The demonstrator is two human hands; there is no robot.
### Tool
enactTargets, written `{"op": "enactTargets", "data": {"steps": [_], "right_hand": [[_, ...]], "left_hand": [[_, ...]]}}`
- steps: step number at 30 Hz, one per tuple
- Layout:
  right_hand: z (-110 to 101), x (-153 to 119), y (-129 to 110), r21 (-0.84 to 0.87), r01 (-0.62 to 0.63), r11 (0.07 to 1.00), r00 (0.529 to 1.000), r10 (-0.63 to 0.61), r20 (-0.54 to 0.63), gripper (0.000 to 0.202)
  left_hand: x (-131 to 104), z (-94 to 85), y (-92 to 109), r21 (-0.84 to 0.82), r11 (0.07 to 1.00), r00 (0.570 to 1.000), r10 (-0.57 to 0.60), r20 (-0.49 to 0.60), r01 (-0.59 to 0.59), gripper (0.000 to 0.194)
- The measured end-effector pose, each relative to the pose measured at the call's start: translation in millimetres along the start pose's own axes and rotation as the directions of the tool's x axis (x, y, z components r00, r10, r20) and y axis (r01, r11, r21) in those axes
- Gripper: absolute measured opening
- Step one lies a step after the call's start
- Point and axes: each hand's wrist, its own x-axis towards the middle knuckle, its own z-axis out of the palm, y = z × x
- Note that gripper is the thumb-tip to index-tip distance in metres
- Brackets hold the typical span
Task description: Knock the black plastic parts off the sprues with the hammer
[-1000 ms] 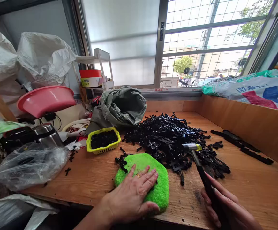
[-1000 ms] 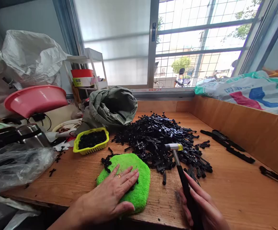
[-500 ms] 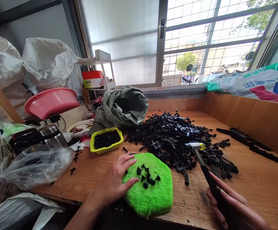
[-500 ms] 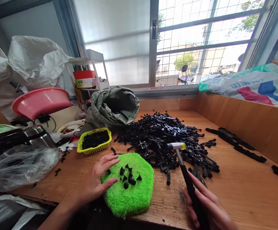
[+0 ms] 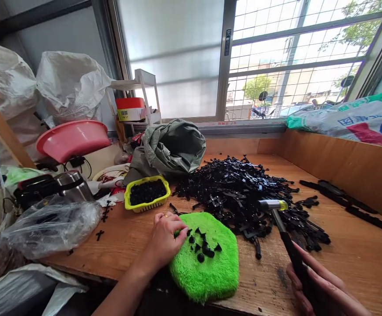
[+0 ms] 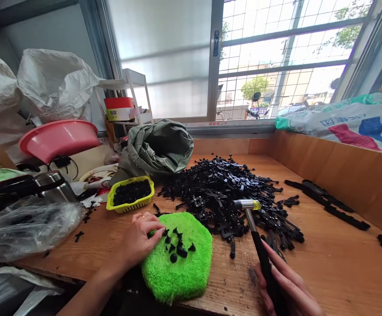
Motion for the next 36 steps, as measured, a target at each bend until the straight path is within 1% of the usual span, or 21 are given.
{"op": "enactTargets", "data": {"steps": [2, 4, 6, 9, 13, 14, 16, 18, 20, 22, 24, 26, 30, 31, 32, 34, 36], "right_hand": [[2, -1, -1, -0.002, -0.003, 1.000, 1.000, 0.003, 0.009, 0.055], [3, -1, -2, 0.005, -0.014, 1.000, 1.000, 0.014, 0.020, 0.057], [2, -1, -2, 0.015, -0.018, 1.000, 1.000, 0.018, 0.025, 0.058], [0, -1, -2, 0.010, -0.011, 1.000, 0.999, 0.011, 0.031, 0.059], [1, -1, -1, 0.009, 0.015, 1.000, 0.999, -0.015, 0.041, 0.058], [1, -1, -1, 0.013, 0.022, 1.000, 0.999, -0.023, 0.045, 0.056], [1, 0, 0, 0.016, 0.024, 1.000, 0.998, -0.025, 0.049, 0.055], [0, 1, 0, 0.018, 0.009, 1.000, 0.999, -0.010, 0.047, 0.056], [0, 1, 0, 0.023, -0.006, 1.000, 0.999, 0.005, 0.049, 0.057], [0, 1, 0, 0.022, -0.008, 1.000, 0.998, 0.006, 0.055, 0.057], [1, 0, -1, 0.009, 0.002, 1.000, 0.999, -0.003, 0.050, 0.058], [3, -2, -3, -0.014, 0.010, 1.000, 0.999, -0.010, 0.036, 0.058], [8, -4, -6, -0.040, 0.029, 0.999, 0.999, -0.028, 0.018, 0.057], [8, -4, -6, -0.041, 0.033, 0.999, 0.999, -0.032, 0.019, 0.057], [8, -5, -6, -0.039, 0.034, 0.999, 0.999, -0.034, 0.021, 0.057], [8, -4, -5, -0.039, 0.029, 0.999, 0.999, -0.028, 0.025, 0.057], [8, -4, -4, -0.071, 0.039, 0.997, 0.999, -0.038, 0.009, 0.056]], "left_hand": [[-2, -0.1, -3, -0.016, 1.000, 0.999, -0.017, -0.050, 0.016, 0.020], [-2, -0.2, -2, -0.046, 0.999, 0.995, -0.011, -0.104, 0.006, 0.019], [2, 0.8, 3, -0.062, 0.998, 0.994, 0.005, -0.110, -0.012, 0.018], [16, 5.2, 11, -0.038, 0.999, 1.000, -0.013, -0.024, 0.012, 0.014], [35, 12.6, 12, -0.008, 0.991, 0.984, -0.134, 0.116, 0.136, 0.012], [38, 13.5, 10, -0.007, 0.987, 0.979, -0.159, 0.125, 0.161, 0.011], [40, 13.5, 5, -0.020, 0.982, 0.978, -0.184, 0.101, 0.187, 0.009], [37, 10.9, 1, -0.054, 0.983, 0.984, -0.172, 0.038, 0.174, 0.008], [31, 6.6, -1, -0.107, 0.987, 0.992, -0.126, -0.023, 0.123, 0.009], [26, 2.2, 1, -0.143, 0.988, 0.996, -0.072, -0.056, 0.063, 0.010], [24, -0.6, 6, -0.158, 0.987, 0.998, -0.037, -0.046, 0.030, 0.010], [25, 0.0, 11, -0.153, 0.988, 1.000, -0.017, -0.006, 0.016, 0.008], [33, 11.0, 19, -0.090, 0.996, 0.991, 0.023, 0.133, -0.011, 0.007], [36, 14.5, 20, -0.073, 0.997, 0.988, 0.019, 0.152, -0.008, 0.007], [38, 17.5, 21, -0.054, 0.999, 0.988, 0.007, 0.155, 0.001, 0.007], [42, 20.3, 21, -0.026, 0.999, 0.992, -0.016, 0.126, 0.019, 0.006], [45, 16.9, 15, -0.028, 0.999, 0.997, -0.024, 0.071, 0.026, 0.007]]}}
